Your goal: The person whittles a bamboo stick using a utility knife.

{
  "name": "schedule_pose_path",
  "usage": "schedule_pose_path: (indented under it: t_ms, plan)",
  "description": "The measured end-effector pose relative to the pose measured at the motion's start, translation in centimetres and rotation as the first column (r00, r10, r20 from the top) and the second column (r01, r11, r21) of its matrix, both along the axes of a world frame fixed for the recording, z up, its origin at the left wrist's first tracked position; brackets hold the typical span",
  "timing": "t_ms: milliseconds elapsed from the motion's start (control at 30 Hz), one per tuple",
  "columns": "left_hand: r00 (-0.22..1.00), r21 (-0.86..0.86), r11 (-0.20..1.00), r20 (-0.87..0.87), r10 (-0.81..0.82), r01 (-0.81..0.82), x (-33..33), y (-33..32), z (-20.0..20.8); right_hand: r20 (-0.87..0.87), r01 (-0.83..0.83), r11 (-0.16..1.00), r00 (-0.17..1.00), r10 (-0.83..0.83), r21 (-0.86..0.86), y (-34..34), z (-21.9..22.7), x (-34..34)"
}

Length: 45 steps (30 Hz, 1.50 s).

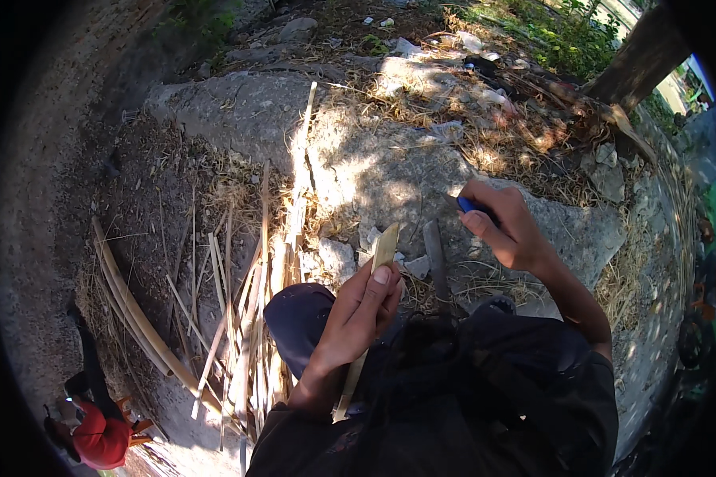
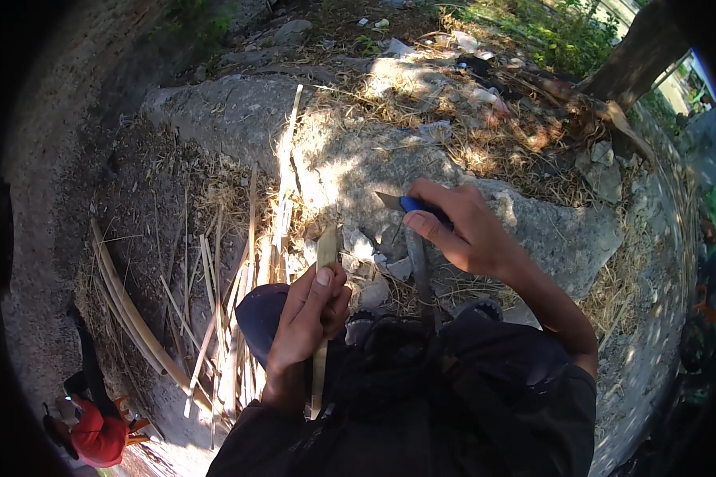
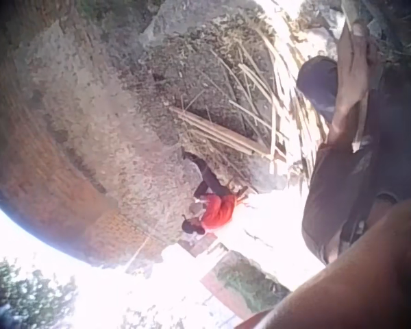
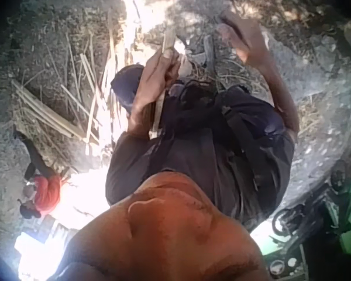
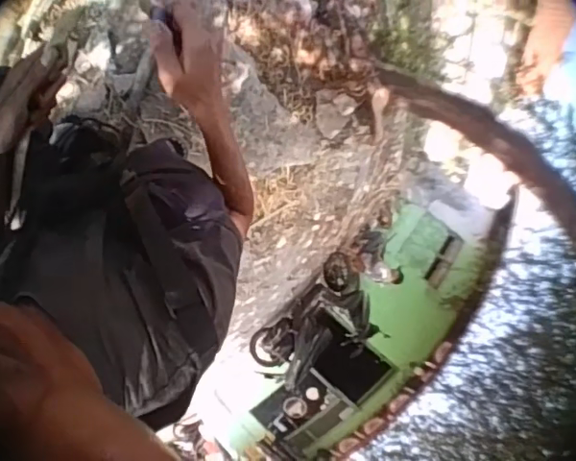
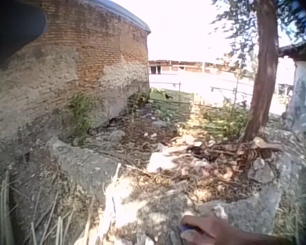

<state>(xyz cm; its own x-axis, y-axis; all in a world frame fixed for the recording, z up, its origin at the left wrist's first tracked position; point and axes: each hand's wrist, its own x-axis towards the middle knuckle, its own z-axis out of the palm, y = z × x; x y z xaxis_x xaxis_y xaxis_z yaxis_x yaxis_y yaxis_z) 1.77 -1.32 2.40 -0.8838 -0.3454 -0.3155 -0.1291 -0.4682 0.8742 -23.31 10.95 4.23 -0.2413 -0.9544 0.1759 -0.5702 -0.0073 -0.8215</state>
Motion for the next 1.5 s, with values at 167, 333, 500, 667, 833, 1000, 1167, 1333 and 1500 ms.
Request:
schedule_pose_path:
  t_ms: [167,333,500,667,833,1000,1167,1333,1500]
  plan:
    - [0.999,-0.009,0.999,0.016,-0.046,0.047,-0.4,0.7,0.6,-0.233,-0.119,0.989,0.968,0.095,-0.092,-0.3,1.2,2.1]
    - [1.0,-0.119,0.993,-0.003,-0.01,0.009,-0.7,1.3,0.7,-0.296,-0.114,0.99,0.951,0.085,-0.08,-0.6,1.2,2.6]
    - [0.999,-0.146,0.989,0.029,-0.025,0.029,-0.6,1.3,0.6,-0.29,-0.102,0.994,0.953,0.09,-0.029,-0.4,1.3,2.4]
    - [0.999,-0.252,0.967,0.003,0.033,-0.031,-0.7,1.7,-0.2,-0.294,-0.096,0.993,0.953,0.073,-0.066,-1.2,0.6,2.4]
    - [0.999,-0.214,0.976,0.001,0.036,-0.035,-0.7,1.6,-0.4,-0.289,-0.104,0.988,0.955,0.066,-0.118,-1.6,-0.7,1.9]
    - [0.95,-0.345,0.92,-0.177,-0.257,0.184,2.5,2.1,1.3,-0.484,0.251,0.968,0.85,-0.21,0.02,-2.5,-6.6,-4.8]
    - [0.997,0.23,0.973,-0.072,0.039,-0.021,0.8,-1.6,-0.3,-0.138,0.394,0.853,0.919,-0.37,0.342,1.9,-11.9,-9.0]
    - [0.98,0.312,0.941,-0.186,-0.075,0.131,0.4,-1.8,-0.2,0.11,0.203,0.959,0.967,-0.228,0.199,-0.2,-5.6,-3.9]
    - [0.991,0.258,0.962,-0.123,-0.062,0.092,0.0,-0.9,-0.6,0.025,-0.064,0.998,0.998,0.065,-0.018,-1.6,0.1,0.5]
